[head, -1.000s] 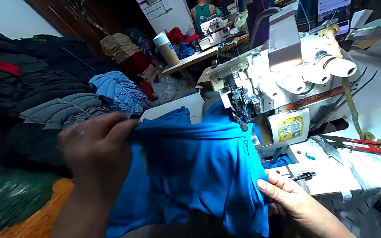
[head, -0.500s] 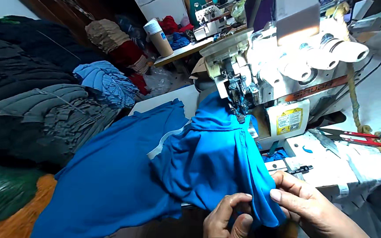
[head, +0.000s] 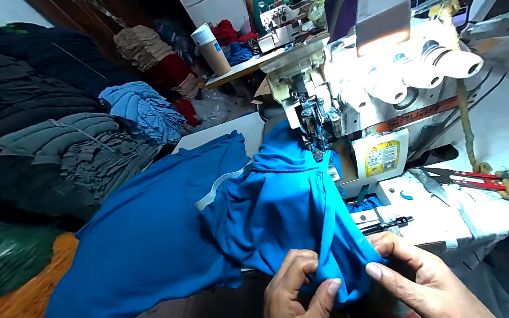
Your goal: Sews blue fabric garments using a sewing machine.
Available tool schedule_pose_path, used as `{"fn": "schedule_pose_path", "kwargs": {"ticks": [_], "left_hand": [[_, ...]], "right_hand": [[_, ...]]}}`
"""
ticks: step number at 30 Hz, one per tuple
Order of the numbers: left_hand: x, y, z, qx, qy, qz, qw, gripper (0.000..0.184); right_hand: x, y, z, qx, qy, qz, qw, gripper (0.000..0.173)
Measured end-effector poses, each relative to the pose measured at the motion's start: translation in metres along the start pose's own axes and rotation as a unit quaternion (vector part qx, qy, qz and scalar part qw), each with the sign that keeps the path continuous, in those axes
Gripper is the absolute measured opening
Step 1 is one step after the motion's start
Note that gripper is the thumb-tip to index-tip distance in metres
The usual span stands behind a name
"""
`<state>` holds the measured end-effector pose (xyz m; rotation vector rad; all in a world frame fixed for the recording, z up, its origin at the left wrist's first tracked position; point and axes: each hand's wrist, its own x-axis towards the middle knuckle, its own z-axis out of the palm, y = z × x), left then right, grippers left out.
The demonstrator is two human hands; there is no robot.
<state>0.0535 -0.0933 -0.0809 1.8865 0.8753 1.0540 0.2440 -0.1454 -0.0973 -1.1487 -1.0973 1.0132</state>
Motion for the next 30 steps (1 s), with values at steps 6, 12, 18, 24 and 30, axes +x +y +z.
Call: {"fn": "schedule_pose_path", "kwargs": {"ticks": [6,12,18,24,30], "left_hand": [[0.010,0.015,-0.017,0.037,-0.042,0.149,0.987,0.011],[0.005,0.019,0.002,0.145,-0.044,0.220,0.964,0.010],[0.003,0.013,0.006,0.154,-0.055,0.243,0.956,0.013],[0.004,0.008,0.007,0.205,-0.067,0.299,0.929,0.018],[-0.002,-0.001,0.011,0.140,-0.025,0.250,0.958,0.022]], "right_hand": [[-0.013,-0.025,0.004,-0.028,-0.010,-0.027,0.999,0.012],[-0.021,-0.027,0.013,0.030,-0.006,-0.063,0.998,0.015],[-0.026,-0.021,0.014,0.036,-0.010,-0.087,0.995,0.045],[-0.023,-0.024,0.012,-0.021,-0.033,-0.111,0.993,0.030],[-0.025,-0.016,0.016,0.020,-0.006,-0.090,0.996,0.017]]}}
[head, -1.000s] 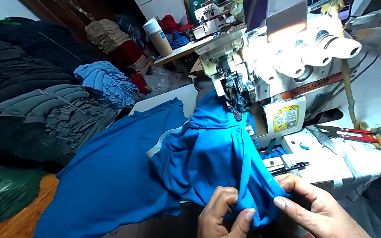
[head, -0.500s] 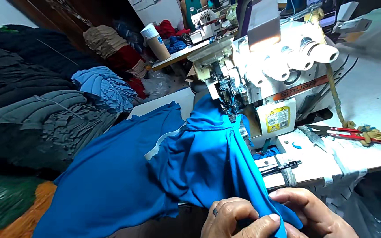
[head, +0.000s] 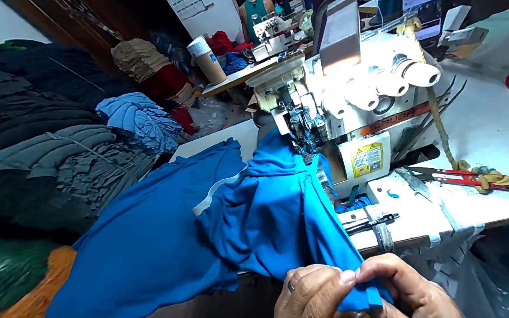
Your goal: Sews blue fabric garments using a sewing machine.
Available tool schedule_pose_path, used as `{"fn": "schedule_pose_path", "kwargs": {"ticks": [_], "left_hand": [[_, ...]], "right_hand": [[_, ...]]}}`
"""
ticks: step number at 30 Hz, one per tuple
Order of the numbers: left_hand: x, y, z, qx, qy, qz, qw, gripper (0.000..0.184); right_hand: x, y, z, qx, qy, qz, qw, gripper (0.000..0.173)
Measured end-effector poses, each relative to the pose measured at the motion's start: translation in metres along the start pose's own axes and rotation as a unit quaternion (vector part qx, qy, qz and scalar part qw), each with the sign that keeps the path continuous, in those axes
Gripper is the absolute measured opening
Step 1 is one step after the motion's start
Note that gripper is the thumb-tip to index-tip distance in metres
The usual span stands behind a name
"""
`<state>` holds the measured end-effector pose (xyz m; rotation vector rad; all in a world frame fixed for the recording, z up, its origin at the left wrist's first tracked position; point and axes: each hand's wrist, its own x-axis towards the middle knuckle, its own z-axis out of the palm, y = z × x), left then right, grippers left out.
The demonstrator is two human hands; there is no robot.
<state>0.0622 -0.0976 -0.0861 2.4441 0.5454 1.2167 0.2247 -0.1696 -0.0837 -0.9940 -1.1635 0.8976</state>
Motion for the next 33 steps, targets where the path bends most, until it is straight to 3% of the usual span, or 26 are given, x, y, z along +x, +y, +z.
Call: {"fn": "schedule_pose_path", "kwargs": {"ticks": [6,14,23,33], "left_hand": [[-0.001,-0.004,-0.002,-0.054,-0.026,-0.033,0.998,0.019],[0.000,-0.008,0.001,-0.016,-0.040,-0.026,0.999,0.018],[0.008,-0.013,0.002,0.062,0.003,0.081,0.995,0.010],[0.010,-0.013,-0.011,0.091,-0.043,0.126,0.987,0.010]], "right_hand": [[-0.003,-0.001,0.003,-0.042,0.013,0.000,0.999,0.017],[-0.004,0.004,0.003,-0.073,0.014,-0.036,0.997,0.028],[-0.006,-0.003,0.001,-0.132,-0.007,-0.050,0.990,0.034],[-0.009,-0.010,-0.004,-0.160,-0.020,-0.045,0.986,0.036]]}}
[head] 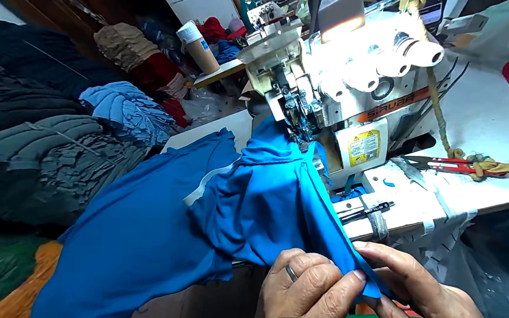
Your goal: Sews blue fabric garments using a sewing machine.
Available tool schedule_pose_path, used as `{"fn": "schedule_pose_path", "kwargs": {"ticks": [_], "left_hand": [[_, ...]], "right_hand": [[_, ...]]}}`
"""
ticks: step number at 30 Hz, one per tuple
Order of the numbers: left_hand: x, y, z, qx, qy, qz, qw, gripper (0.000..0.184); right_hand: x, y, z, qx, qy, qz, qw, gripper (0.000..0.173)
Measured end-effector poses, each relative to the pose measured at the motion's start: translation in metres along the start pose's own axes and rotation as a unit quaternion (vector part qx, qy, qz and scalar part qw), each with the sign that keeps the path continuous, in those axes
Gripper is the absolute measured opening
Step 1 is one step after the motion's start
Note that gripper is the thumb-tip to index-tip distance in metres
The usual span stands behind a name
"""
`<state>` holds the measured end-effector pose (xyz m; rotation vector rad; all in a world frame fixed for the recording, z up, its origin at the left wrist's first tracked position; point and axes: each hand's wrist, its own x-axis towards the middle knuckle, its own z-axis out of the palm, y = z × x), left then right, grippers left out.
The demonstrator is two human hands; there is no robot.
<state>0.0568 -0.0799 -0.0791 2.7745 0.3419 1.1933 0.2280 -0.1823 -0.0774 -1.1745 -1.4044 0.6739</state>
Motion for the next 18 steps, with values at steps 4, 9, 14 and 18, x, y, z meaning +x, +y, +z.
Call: {"fn": "schedule_pose_path", "kwargs": {"ticks": [4,9,14,18], "left_hand": [[0.001,0.002,0.000,0.018,0.001,0.009,1.000,0.009],[0.000,0.008,0.000,0.077,-0.001,0.025,0.997,0.016],[-0.005,0.007,0.002,0.117,0.010,0.045,0.992,0.018],[0.000,0.006,-0.001,0.097,0.025,0.042,0.994,0.010]], "right_hand": [[0.000,-0.002,-0.001,-0.005,-0.009,0.013,1.000,0.038],[0.000,-0.007,-0.005,0.018,-0.016,0.022,0.999,0.039],[0.003,-0.012,-0.019,0.084,-0.100,0.067,0.989,0.048],[0.007,-0.014,-0.021,0.039,-0.120,0.057,0.990,0.041]]}}
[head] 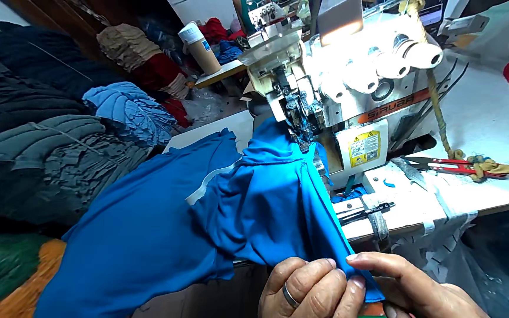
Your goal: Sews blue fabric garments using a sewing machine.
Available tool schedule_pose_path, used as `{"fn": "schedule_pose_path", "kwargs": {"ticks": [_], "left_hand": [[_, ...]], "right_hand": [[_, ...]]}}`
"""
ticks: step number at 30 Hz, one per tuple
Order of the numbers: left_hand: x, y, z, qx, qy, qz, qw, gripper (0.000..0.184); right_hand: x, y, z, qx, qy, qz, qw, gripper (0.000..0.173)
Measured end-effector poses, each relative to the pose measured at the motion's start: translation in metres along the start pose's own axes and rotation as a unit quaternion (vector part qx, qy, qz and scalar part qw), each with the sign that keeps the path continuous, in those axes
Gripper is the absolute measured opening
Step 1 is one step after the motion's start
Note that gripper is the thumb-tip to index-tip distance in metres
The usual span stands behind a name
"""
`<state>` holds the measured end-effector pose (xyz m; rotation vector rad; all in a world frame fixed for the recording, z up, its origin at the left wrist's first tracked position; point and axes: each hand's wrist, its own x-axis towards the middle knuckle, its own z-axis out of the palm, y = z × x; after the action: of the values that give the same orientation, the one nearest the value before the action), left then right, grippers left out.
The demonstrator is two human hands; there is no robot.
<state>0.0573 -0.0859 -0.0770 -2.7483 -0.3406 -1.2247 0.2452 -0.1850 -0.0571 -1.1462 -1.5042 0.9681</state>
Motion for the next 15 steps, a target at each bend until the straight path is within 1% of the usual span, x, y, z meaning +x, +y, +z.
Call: {"fn": "schedule_pose_path", "kwargs": {"ticks": [3,6,8,10,12,15], "left_hand": [[0.006,0.001,-0.001,-0.027,0.009,-0.025,0.999,0.009],[0.010,0.002,-0.002,-0.083,0.018,-0.051,0.995,0.010],[0.011,0.000,-0.005,-0.120,0.017,-0.056,0.991,0.010],[0.014,-0.005,-0.008,-0.153,0.026,-0.070,0.985,0.015],[0.021,-0.019,-0.014,-0.137,0.040,-0.098,0.985,0.022],[0.038,-0.056,-0.010,-0.053,0.047,-0.132,0.989,0.025]], "right_hand": [[0.004,0.000,0.001,-0.038,0.014,-0.024,0.999,0.028],[0.010,0.006,0.002,-0.042,0.037,-0.069,0.996,0.018],[0.014,0.010,0.002,-0.052,0.056,-0.098,0.992,0.014],[0.015,0.015,0.002,-0.066,0.073,-0.127,0.987,0.015],[0.015,0.020,0.003,-0.067,0.074,-0.145,0.984,0.017],[0.016,0.021,0.005,-0.078,0.076,-0.156,0.982,0.018]]}}
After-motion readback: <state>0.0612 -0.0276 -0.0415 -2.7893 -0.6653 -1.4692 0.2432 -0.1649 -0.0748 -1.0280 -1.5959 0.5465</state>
